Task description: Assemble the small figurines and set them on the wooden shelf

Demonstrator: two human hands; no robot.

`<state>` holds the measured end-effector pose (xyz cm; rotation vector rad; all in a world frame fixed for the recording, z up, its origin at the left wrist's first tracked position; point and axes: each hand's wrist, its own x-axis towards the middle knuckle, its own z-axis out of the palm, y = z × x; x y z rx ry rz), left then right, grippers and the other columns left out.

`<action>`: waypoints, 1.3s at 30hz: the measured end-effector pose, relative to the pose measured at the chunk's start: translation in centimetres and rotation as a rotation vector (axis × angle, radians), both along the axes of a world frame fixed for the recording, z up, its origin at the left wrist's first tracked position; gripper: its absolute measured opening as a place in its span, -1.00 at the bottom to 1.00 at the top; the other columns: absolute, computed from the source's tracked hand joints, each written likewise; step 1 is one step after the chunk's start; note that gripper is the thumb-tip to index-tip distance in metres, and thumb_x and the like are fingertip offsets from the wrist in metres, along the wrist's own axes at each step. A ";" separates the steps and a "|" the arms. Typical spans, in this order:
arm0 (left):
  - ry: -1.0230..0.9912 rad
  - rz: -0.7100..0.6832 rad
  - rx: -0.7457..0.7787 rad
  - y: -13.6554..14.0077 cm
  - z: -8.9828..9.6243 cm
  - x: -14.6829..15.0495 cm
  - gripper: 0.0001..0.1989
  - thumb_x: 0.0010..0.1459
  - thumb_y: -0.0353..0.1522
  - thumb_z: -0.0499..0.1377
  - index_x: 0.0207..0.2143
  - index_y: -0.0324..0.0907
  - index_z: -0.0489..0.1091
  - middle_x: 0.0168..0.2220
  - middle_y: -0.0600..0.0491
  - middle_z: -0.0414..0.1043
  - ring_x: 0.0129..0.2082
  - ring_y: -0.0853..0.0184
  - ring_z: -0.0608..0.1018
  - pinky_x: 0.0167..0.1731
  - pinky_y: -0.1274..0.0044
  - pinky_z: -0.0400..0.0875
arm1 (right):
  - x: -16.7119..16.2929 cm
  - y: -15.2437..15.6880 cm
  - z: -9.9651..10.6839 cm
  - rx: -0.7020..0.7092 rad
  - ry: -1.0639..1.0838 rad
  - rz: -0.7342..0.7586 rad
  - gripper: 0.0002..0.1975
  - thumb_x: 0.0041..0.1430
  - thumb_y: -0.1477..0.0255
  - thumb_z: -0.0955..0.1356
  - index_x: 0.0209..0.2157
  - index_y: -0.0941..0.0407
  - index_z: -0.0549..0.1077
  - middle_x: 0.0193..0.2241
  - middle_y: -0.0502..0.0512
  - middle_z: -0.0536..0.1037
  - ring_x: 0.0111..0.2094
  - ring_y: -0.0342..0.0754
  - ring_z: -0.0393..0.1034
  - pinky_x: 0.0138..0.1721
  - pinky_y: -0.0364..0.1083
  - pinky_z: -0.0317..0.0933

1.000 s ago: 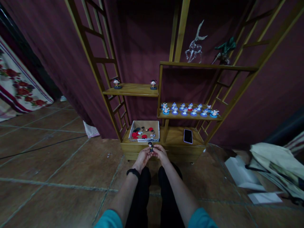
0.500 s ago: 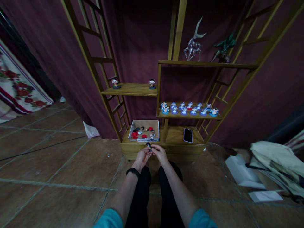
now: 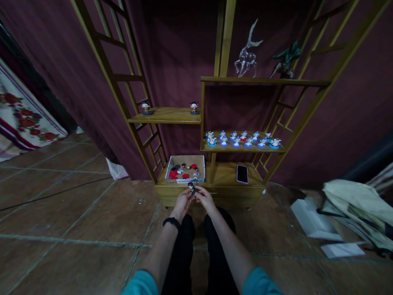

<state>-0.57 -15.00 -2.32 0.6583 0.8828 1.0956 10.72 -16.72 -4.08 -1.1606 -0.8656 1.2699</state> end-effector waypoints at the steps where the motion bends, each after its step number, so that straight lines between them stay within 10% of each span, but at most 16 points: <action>1: -0.012 0.008 0.003 0.0 -0.2 0.0 -0.86 -0.08 -0.58 0.18 -0.39 -0.31 0.42 -0.46 -0.01 0.47 -0.50 0.46 0.49 -0.45 0.65 0.38 | -0.1 0.1 -0.2 -0.008 -0.006 0.001 -0.57 -0.18 0.31 0.38 -0.16 0.02 0.45 -0.45 -0.05 0.46 -0.53 -0.20 0.33 -0.52 -0.20 0.21; 39: 0.302 -0.044 0.261 0.3 -2.1 0.7 -0.59 -0.31 -0.33 0.34 -0.30 -0.24 0.44 -0.46 0.05 0.49 -0.49 0.39 0.48 -0.38 0.52 0.37 | 0.9 0.2 -0.5 -0.180 0.204 -0.066 -0.67 -0.20 0.34 0.40 -0.28 0.09 0.47 -0.47 0.01 0.56 -0.46 -0.12 0.45 -0.42 -0.14 0.31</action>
